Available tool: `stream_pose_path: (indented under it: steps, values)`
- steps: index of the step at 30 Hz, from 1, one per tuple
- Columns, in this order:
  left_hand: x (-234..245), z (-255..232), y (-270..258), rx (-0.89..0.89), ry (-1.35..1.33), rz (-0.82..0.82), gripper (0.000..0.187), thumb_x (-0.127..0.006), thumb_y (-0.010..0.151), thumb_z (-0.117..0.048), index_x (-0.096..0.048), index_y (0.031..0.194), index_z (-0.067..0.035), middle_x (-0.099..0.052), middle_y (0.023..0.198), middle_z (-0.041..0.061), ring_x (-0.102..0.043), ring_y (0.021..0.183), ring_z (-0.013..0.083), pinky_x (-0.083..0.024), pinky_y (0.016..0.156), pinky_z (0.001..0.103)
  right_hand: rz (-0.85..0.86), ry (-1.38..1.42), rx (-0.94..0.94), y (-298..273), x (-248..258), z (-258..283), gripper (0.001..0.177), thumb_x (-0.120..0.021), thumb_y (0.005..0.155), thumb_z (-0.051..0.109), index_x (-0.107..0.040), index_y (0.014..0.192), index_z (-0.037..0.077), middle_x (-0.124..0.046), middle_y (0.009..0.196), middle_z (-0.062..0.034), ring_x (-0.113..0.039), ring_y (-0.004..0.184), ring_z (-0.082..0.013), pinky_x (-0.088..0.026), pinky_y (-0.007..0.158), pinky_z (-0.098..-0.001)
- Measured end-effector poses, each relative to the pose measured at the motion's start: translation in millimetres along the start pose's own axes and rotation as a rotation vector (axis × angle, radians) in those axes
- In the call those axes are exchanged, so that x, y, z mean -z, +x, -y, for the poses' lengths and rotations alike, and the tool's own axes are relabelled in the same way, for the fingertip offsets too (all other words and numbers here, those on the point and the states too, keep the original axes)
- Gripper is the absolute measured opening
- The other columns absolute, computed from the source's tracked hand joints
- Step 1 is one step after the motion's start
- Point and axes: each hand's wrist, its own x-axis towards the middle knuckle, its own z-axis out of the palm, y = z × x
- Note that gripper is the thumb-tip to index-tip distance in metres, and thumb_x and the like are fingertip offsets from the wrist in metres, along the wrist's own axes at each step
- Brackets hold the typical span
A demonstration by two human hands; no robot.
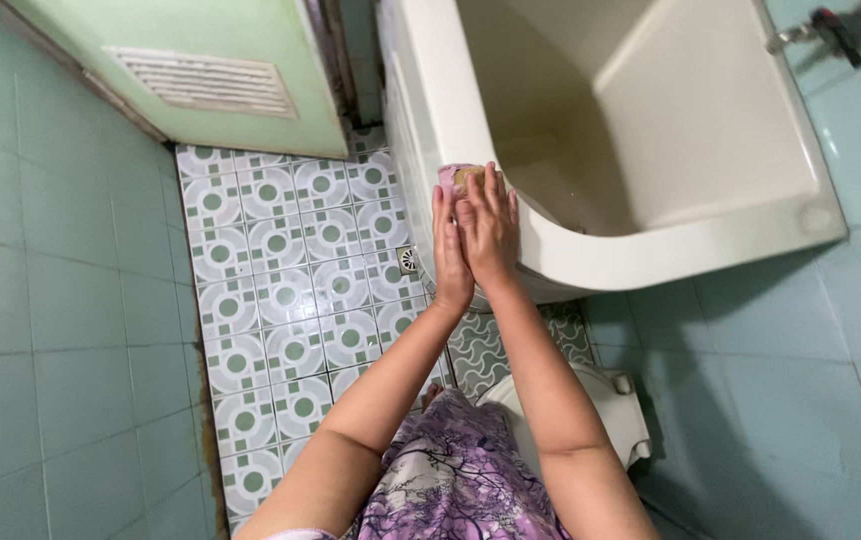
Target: The person cleans the exterior of a white bathroom sink using a cloth and water from a green plastic jug. They repeatedly wipe the sink's sides and rim, occasionally dipping the cloth into the jug to wet it.
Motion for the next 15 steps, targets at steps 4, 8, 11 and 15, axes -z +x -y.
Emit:
stream_pose_path:
  steps: [4,8,11,15]
  values:
    - [10.1,39.8,16.8,0.094,0.123,-0.087,0.060,-0.030,0.113,-0.042,-0.045,0.155,-0.002,-0.018,0.173,0.020,-0.019,0.160,0.0348,-0.016,0.130,0.043,0.086,0.576,-0.009,18.2,-9.0,7.0,0.062,-0.022,0.114,0.045,-0.055,0.150,0.006,-0.033,0.169,-0.0192,-0.031,0.157,-0.0368,-0.019,0.128,-0.0508]
    - [8.3,84.4,24.0,0.030,0.346,-0.080,0.056,-0.037,0.114,-0.038,-0.041,0.157,-0.003,-0.029,0.167,0.019,-0.026,0.158,0.0353,-0.020,0.131,0.044,0.123,0.539,0.029,23.1,-9.7,27.3,0.048,-0.038,0.114,0.040,-0.068,0.121,0.003,-0.051,0.156,-0.0214,-0.045,0.151,-0.0377,-0.036,0.124,-0.0492]
    - [3.4,101.5,21.4,0.035,-0.196,-0.096,0.055,-0.039,0.113,-0.036,-0.029,0.160,-0.008,-0.027,0.169,0.017,-0.025,0.158,0.0335,-0.020,0.132,0.042,0.038,0.346,0.154,15.9,-10.7,49.1,0.041,-0.048,0.113,0.035,-0.070,0.101,0.002,-0.061,0.146,-0.0242,-0.052,0.144,-0.0416,-0.038,0.123,-0.0531]
    - [4.3,110.6,40.0,-0.102,0.305,-0.120,0.056,-0.048,0.111,-0.027,-0.033,0.162,-0.008,-0.034,0.168,0.016,-0.028,0.161,0.0335,-0.025,0.133,0.044,-0.001,0.261,0.251,9.1,-13.8,66.3,0.044,-0.046,0.112,0.035,-0.073,0.107,0.000,-0.060,0.142,-0.0254,-0.053,0.140,-0.0460,-0.035,0.122,-0.0584]
